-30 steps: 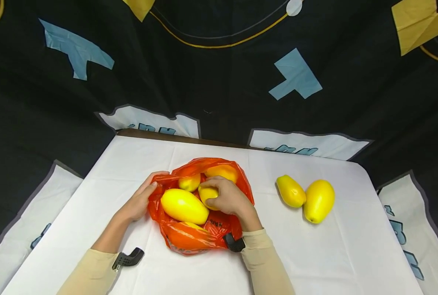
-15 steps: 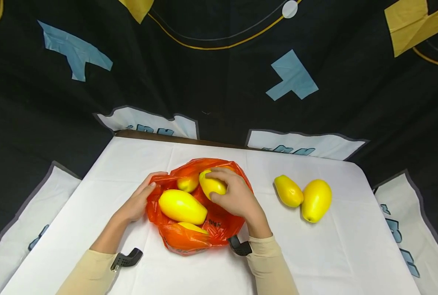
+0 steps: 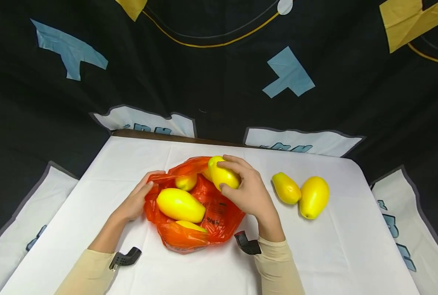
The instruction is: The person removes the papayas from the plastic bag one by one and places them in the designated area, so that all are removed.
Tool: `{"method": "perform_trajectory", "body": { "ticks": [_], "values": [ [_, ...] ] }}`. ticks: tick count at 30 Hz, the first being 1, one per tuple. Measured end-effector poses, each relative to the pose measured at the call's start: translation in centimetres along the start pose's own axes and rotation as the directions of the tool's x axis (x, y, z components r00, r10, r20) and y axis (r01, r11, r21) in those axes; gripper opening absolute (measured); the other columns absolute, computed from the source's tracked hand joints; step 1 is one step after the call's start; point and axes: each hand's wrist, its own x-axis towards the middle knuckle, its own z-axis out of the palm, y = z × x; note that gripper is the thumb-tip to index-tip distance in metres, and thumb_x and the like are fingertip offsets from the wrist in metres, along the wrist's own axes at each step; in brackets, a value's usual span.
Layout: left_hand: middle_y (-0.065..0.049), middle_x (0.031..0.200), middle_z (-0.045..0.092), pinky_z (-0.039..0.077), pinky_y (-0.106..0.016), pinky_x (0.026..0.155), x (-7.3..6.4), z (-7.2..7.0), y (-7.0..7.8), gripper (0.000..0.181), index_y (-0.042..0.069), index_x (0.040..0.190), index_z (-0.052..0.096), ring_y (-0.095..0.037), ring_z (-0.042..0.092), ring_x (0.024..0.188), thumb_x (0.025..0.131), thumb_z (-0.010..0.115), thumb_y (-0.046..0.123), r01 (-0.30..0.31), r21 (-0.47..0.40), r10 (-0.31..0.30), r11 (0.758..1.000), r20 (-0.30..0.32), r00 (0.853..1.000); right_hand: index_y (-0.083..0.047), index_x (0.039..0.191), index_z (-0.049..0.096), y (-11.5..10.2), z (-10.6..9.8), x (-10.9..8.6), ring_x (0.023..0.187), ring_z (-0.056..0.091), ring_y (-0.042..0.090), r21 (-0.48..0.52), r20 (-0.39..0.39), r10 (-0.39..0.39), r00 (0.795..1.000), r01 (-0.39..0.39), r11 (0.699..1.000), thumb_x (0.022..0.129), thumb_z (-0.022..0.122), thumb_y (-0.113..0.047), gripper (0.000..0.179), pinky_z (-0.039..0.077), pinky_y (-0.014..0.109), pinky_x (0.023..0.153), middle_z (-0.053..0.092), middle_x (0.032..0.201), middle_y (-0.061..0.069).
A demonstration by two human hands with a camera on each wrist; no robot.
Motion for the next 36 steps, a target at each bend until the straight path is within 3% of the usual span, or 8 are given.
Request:
{"method": "perform_trajectory", "body": {
  "ticks": [7,11,14,16,21,27,31,36],
  "values": [
    [-0.011,0.144,0.041,0.030,-0.039,0.108,0.0,0.1,0.1,0.041,0.007,0.146,0.033,-0.030,0.038,0.129,0.108,0.023,0.014,-0.002,0.005,0.002,1.000,0.005,1.000,-0.014,0.126,0.065,-1.2,-1.7,-0.5,0.122,0.049,0.022,0.055,-0.066,-0.013,0.998,0.016,0.998,0.081,0.069,0.003,0.048,0.051,0.041,0.091,0.048,0.143,0.000],
    [-0.007,0.145,0.040,0.030,-0.040,0.109,0.5,-0.1,-1.8,0.040,0.015,0.147,0.034,-0.028,0.037,0.130,0.108,0.023,0.020,-0.007,0.017,0.007,1.000,0.001,1.000,-0.006,0.125,0.065,-2.3,-2.9,-1.0,0.120,0.050,0.024,0.046,-0.114,0.002,0.993,0.003,0.999,0.080,0.067,0.006,0.046,0.051,0.036,0.090,0.048,0.143,0.004],
    [-0.003,0.145,0.040,0.027,-0.050,0.110,0.9,-0.3,-3.2,0.040,0.022,0.147,0.034,-0.027,0.036,0.131,0.109,0.024,0.026,-0.019,0.030,0.020,0.999,-0.005,1.000,-0.011,0.125,0.065,-1.0,-3.6,-1.2,0.120,0.051,0.022,0.028,-0.159,0.003,0.987,0.001,1.000,0.080,0.069,0.004,0.047,0.052,0.032,0.088,0.048,0.143,0.000],
    [-0.003,0.145,0.040,0.027,-0.052,0.110,0.8,-0.3,-3.1,0.040,0.022,0.147,0.034,-0.026,0.036,0.131,0.109,0.024,0.028,-0.025,0.038,0.026,0.999,-0.005,1.000,-0.017,0.125,0.066,0.3,-4.0,-1.3,0.120,0.051,0.019,0.011,-0.187,0.006,0.982,-0.004,1.000,0.080,0.071,0.001,0.049,0.052,0.032,0.088,0.048,0.142,-0.004],
    [-0.003,0.145,0.039,0.025,-0.051,0.111,0.9,-0.5,-3.0,0.040,0.023,0.147,0.034,-0.025,0.036,0.131,0.109,0.024,0.027,-0.020,0.061,0.021,0.998,-0.008,1.000,-0.019,0.125,0.066,0.9,-5.1,-1.9,0.123,0.048,0.017,-0.033,-0.232,0.046,0.972,-0.055,0.998,0.081,0.071,0.000,0.048,0.051,0.026,0.088,0.049,0.141,-0.008],
    [-0.010,0.146,0.037,0.033,-0.033,0.107,0.9,-0.8,-3.0,0.041,0.014,0.149,0.031,-0.031,0.036,0.130,0.109,0.022,0.020,-0.018,0.068,0.018,0.998,-0.003,1.000,0.000,0.123,0.064,-0.6,-5.7,-2.4,0.124,0.049,0.029,-0.042,-0.257,0.100,0.961,-0.115,0.992,0.081,0.066,0.004,0.042,0.048,0.044,0.094,0.051,0.140,0.011],
    [-0.010,0.146,0.037,0.038,-0.019,0.099,0.9,-0.8,-3.0,0.042,0.011,0.149,0.029,-0.032,0.037,0.129,0.109,0.023,0.022,-0.033,0.047,0.033,0.998,0.003,0.999,-0.003,0.123,0.065,2.0,-5.7,-2.6,0.126,0.047,0.029,-0.030,-0.260,0.131,0.957,-0.144,0.989,0.081,0.067,0.003,0.042,0.045,0.050,0.097,0.051,0.139,0.011],
    [-0.006,0.146,0.038,0.039,-0.020,0.099,0.9,-0.4,-3.0,0.043,0.016,0.149,0.030,-0.029,0.038,0.129,0.109,0.024,0.029,-0.039,0.051,0.038,0.998,0.005,0.999,-0.008,0.123,0.065,5.9,-5.4,-2.9,0.125,0.047,0.025,-0.031,-0.249,0.193,0.949,-0.207,0.978,0.080,0.069,0.000,0.043,0.043,0.045,0.100,0.051,0.138,0.005]
  ]
}}
